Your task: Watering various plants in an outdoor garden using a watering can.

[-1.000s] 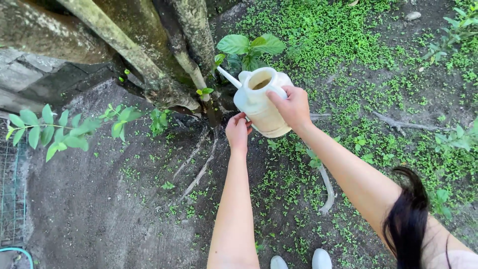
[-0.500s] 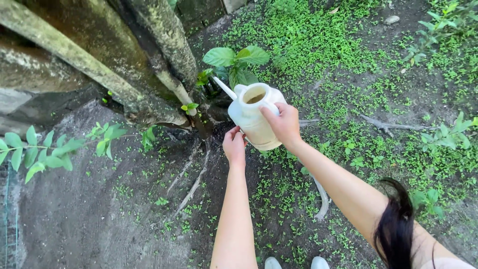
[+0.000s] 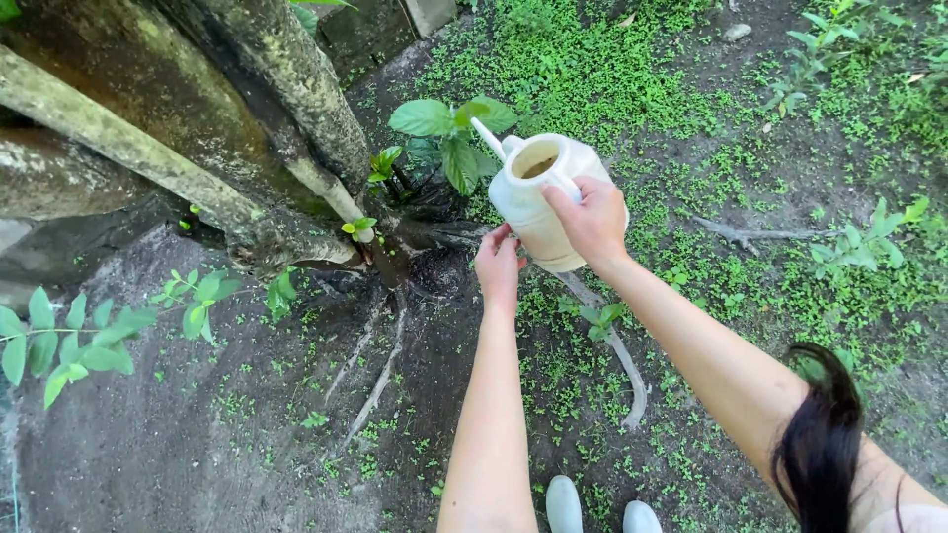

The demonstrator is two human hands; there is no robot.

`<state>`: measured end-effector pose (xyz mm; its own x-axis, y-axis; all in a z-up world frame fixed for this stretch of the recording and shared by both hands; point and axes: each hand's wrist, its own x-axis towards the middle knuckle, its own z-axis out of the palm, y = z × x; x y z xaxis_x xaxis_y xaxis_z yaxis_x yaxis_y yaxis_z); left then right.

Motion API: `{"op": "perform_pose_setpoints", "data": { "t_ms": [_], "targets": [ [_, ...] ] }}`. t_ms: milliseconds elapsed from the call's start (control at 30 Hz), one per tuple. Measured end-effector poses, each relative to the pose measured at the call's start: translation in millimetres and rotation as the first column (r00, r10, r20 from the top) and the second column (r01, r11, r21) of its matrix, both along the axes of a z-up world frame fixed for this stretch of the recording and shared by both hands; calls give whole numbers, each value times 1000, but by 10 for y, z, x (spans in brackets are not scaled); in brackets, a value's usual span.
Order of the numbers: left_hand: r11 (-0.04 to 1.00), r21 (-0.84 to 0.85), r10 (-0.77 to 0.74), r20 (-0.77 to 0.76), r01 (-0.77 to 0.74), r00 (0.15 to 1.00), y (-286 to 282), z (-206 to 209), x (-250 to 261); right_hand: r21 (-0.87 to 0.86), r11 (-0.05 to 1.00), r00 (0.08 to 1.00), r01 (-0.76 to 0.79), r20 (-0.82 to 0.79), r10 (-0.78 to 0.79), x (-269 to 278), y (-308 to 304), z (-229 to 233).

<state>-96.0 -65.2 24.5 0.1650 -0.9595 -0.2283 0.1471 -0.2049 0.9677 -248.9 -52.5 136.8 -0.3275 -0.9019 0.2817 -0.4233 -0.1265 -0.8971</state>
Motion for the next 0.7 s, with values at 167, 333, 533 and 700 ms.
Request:
{"op": "perform_pose_setpoints", "data": {
  "t_ms": [167,333,533,700],
  "targets": [
    [1000,17,4,-43,-3,999,5,-138,136,-23,996,995,-83,-59,82,102,-18,38],
    [996,9,89,-131,-89,987,100,-141,405,4,987,980,-160,-120,159,321,-39,23],
    [939,-41,343,31,-341,939,239,-154,674,-26,965,948,-259,-198,249,635,-40,96],
    [909,-70,410,-10,-410,912,316,-152,712,-12,957,935,-291,-214,282,717,-32,106]
  ]
}}
